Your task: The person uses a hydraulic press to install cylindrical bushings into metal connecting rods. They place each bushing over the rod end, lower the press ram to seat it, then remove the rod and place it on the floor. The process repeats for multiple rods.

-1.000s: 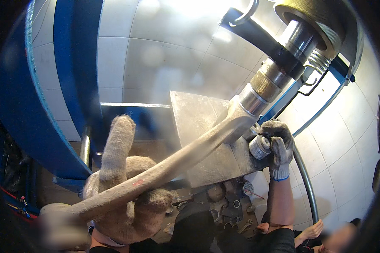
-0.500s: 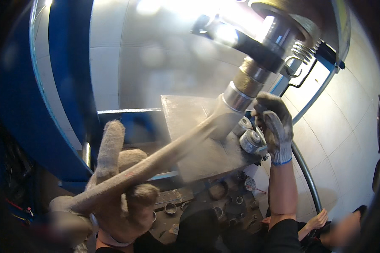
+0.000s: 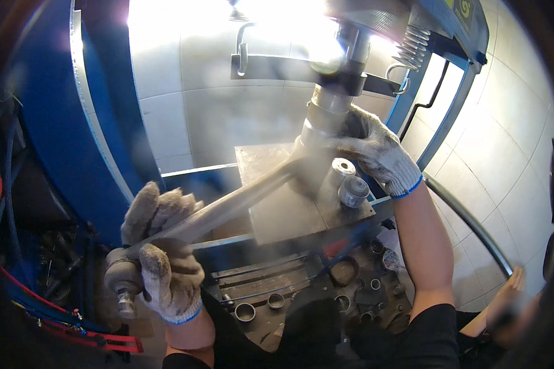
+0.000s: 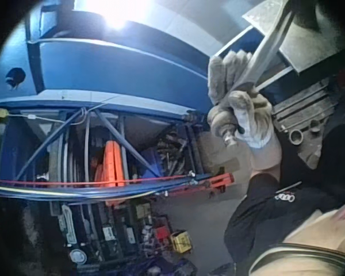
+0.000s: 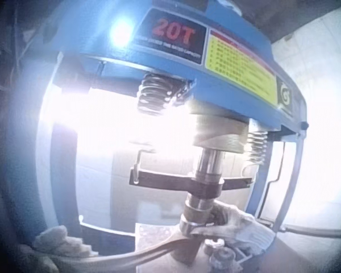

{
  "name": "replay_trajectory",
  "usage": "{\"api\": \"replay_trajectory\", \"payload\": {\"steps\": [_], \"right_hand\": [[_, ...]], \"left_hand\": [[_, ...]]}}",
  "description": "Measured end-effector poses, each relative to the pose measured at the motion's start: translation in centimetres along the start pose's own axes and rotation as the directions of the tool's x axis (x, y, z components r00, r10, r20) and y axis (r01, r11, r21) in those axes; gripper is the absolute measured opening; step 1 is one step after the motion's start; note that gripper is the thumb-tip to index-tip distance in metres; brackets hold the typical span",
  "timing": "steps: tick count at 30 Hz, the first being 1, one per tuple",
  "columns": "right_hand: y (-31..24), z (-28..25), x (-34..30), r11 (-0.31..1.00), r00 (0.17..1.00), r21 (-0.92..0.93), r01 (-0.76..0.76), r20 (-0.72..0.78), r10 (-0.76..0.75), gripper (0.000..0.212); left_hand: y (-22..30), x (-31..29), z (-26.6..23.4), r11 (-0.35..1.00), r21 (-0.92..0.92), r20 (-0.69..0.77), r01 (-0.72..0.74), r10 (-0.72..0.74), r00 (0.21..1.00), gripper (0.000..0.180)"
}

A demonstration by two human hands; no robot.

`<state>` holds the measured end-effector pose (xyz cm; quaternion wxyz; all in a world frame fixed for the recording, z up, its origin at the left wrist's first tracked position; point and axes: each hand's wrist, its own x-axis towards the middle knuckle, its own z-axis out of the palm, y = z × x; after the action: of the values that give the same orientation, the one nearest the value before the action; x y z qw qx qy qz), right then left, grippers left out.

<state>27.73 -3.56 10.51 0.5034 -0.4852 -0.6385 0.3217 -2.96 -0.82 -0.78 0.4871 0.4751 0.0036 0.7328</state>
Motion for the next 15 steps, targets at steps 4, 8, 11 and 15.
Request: {"api": "replay_trajectory", "payload": {"steps": [4,8,11,15], "right_hand": [[-0.4,2.2,0.5,1.000,0.999,0.004,0.025,-0.045,-0.025,0.056],[-0.8,3.6,-0.2,0.994,0.977,0.104,-0.039,-0.205,0.060,0.058],[-1.3,2.1,-0.6,0.985,0.975,-0.125,-0.115,-0.204,0.088,0.062],[-0.8,-0.1,-1.7,0.985,0.997,0.164,0.056,-0.064,-0.046,0.066]], "left_hand": [[-0.4,0.3,0.1,0.982,-0.184,0.099,0.031,-0.013,0.995,0.049],[-0.7,0.4,0.4,0.978,-0.210,0.119,-0.012,0.038,0.992,0.039],[-0.4,0.4,0.4,0.993,-0.115,0.106,-0.025,0.038,0.994,0.037],[-0.5,0.3,0.0,0.998,-0.060,0.092,-0.026,0.032,0.995,0.035]]}}
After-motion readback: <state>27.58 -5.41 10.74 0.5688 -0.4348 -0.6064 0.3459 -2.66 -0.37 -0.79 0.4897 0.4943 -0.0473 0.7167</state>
